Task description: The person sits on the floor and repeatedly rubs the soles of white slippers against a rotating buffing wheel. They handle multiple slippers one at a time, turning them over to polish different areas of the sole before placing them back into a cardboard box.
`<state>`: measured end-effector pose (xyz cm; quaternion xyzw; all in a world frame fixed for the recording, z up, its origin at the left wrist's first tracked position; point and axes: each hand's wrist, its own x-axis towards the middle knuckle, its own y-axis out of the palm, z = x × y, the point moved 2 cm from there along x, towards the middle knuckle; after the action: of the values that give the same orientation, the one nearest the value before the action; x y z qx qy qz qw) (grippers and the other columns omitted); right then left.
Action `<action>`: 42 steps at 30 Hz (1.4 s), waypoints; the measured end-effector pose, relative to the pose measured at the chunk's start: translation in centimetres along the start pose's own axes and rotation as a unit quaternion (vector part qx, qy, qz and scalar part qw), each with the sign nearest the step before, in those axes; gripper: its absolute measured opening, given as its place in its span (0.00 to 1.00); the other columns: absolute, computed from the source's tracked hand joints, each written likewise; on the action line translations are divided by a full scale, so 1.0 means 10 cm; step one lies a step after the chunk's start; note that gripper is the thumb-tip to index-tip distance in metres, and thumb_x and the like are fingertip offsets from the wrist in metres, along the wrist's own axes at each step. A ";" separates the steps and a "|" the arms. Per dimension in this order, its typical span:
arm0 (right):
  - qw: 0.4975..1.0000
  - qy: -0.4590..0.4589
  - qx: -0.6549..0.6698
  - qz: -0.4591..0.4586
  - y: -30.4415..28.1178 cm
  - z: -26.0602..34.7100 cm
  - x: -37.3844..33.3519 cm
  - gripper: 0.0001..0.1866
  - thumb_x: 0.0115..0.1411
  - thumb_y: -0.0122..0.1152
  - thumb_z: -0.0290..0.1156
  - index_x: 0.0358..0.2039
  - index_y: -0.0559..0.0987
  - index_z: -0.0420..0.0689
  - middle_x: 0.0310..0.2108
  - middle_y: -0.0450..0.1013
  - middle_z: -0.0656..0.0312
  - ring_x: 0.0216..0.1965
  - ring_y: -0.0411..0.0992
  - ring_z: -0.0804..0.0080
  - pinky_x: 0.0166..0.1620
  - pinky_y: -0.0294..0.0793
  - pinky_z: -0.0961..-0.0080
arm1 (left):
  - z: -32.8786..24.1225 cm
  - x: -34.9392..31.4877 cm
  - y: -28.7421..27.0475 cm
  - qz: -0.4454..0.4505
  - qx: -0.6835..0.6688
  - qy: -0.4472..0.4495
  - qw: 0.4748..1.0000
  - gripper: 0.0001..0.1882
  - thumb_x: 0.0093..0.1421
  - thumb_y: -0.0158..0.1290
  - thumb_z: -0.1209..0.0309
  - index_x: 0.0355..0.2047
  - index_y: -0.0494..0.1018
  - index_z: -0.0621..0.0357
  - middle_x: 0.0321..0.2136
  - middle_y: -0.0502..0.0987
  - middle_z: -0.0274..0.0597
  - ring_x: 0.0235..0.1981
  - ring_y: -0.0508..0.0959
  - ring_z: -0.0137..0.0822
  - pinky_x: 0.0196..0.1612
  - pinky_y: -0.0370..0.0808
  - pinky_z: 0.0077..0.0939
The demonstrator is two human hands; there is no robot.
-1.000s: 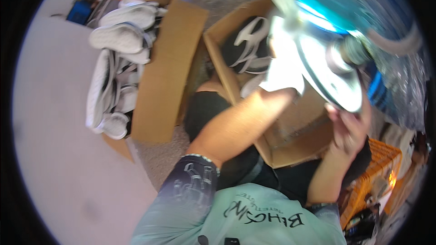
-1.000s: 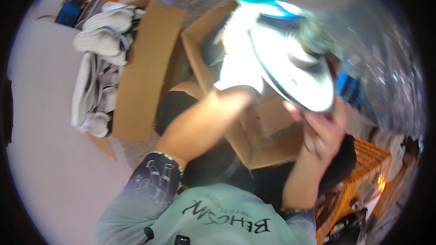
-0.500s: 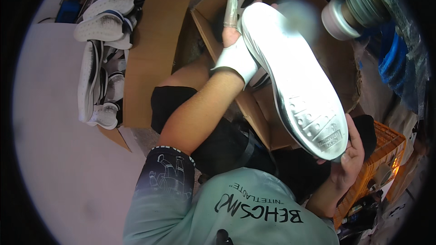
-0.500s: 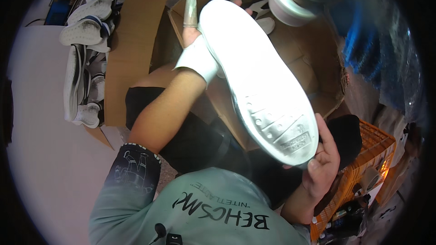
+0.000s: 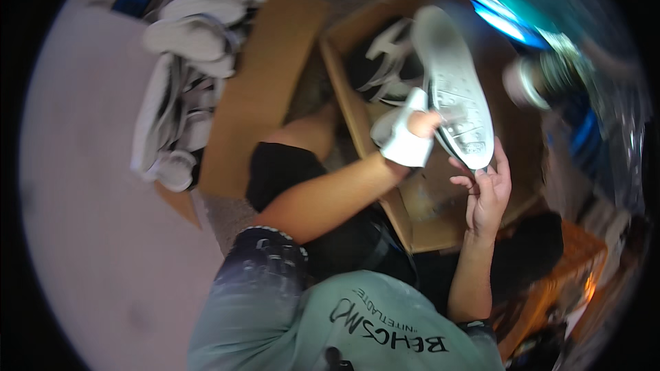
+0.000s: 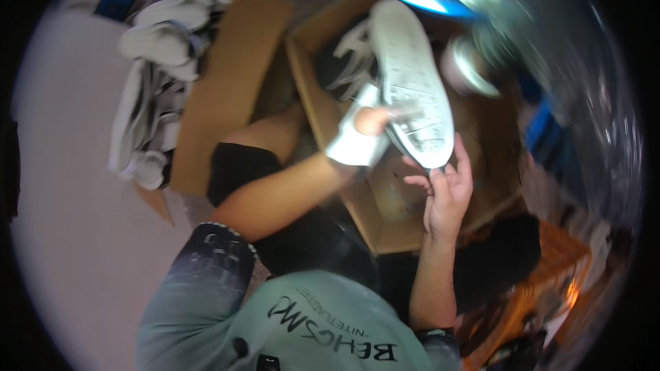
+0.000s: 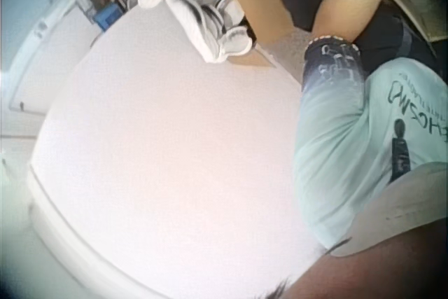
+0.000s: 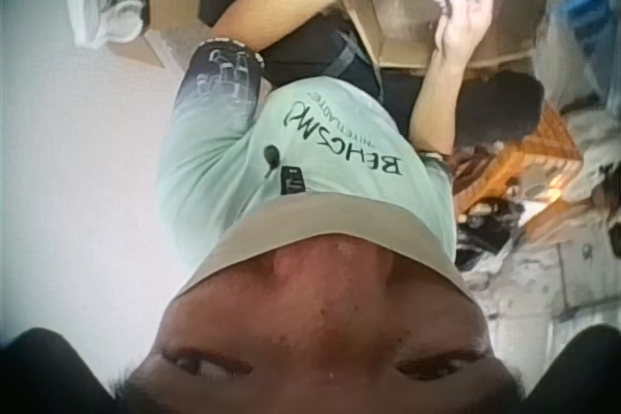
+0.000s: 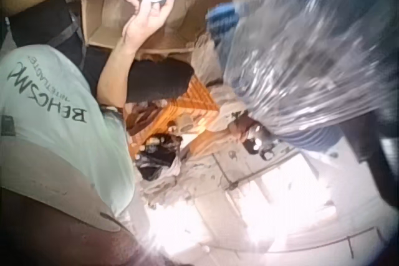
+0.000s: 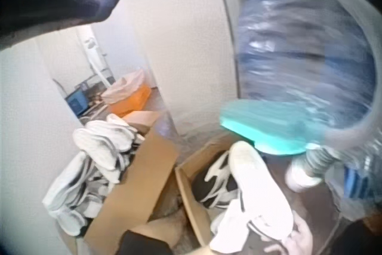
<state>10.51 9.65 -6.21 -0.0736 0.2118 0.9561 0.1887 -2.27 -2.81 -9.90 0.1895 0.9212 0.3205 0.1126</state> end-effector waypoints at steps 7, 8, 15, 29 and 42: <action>0.981 0.163 -0.047 0.089 -0.01 -0.97 0.74 0.33 0.71 0.51 0.40 0.67 0.56 0.32 0.50 0.74 0.44 0.45 0.79 0.61 0.36 0.83 0.74 | -1.52 0.46 -0.85 -0.221 0.017 0.344 0.912 0.15 0.53 0.63 0.77 0.38 0.69 0.62 0.34 0.76 0.41 0.32 0.77 0.34 0.37 0.77 0.30; 0.978 0.186 -0.055 0.079 -0.11 -1.12 0.81 0.33 0.70 0.52 0.41 0.66 0.57 0.32 0.50 0.75 0.45 0.45 0.79 0.61 0.36 0.83 0.75 | -1.88 0.48 -0.96 -0.252 0.033 0.388 0.886 0.14 0.56 0.61 0.77 0.41 0.71 0.63 0.36 0.78 0.42 0.35 0.79 0.35 0.38 0.78 0.31; 0.941 0.286 -0.181 0.000 -1.04 -2.50 1.38 0.14 0.67 0.56 0.38 0.46 0.74 0.43 0.36 0.76 0.60 0.31 0.76 0.74 0.28 0.78 0.78 | -2.60 0.32 -1.25 -0.408 -0.056 0.356 0.839 0.19 0.59 0.55 0.66 0.49 0.72 0.61 0.43 0.77 0.43 0.42 0.77 0.39 0.45 0.72 0.32; 0.880 0.356 -0.288 -0.124 -1.11 -3.52 1.87 0.45 0.52 0.75 0.45 0.59 0.63 0.26 0.46 0.74 0.42 0.34 0.77 0.53 0.29 0.76 0.65 | -0.60 0.57 -0.48 -0.175 -0.190 -0.082 0.963 0.24 0.58 0.53 0.58 0.49 0.76 0.62 0.39 0.79 0.50 0.37 0.79 0.42 0.46 0.76 0.36; 0.913 0.116 -0.254 -0.297 -1.20 -2.64 1.68 0.37 0.50 0.63 0.26 0.61 0.63 0.33 0.56 0.69 0.45 0.56 0.71 0.54 0.59 0.70 0.66 | 0.41 0.62 -0.70 -0.100 -0.061 -0.178 0.977 0.30 0.63 0.55 0.62 0.60 0.58 0.62 0.38 0.79 0.58 0.29 0.82 0.44 0.31 0.79 0.32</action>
<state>1.42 13.76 -38.19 -0.2892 -0.0498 0.8623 0.4127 -8.47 -3.02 -18.04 0.1433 0.8796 0.3239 0.3177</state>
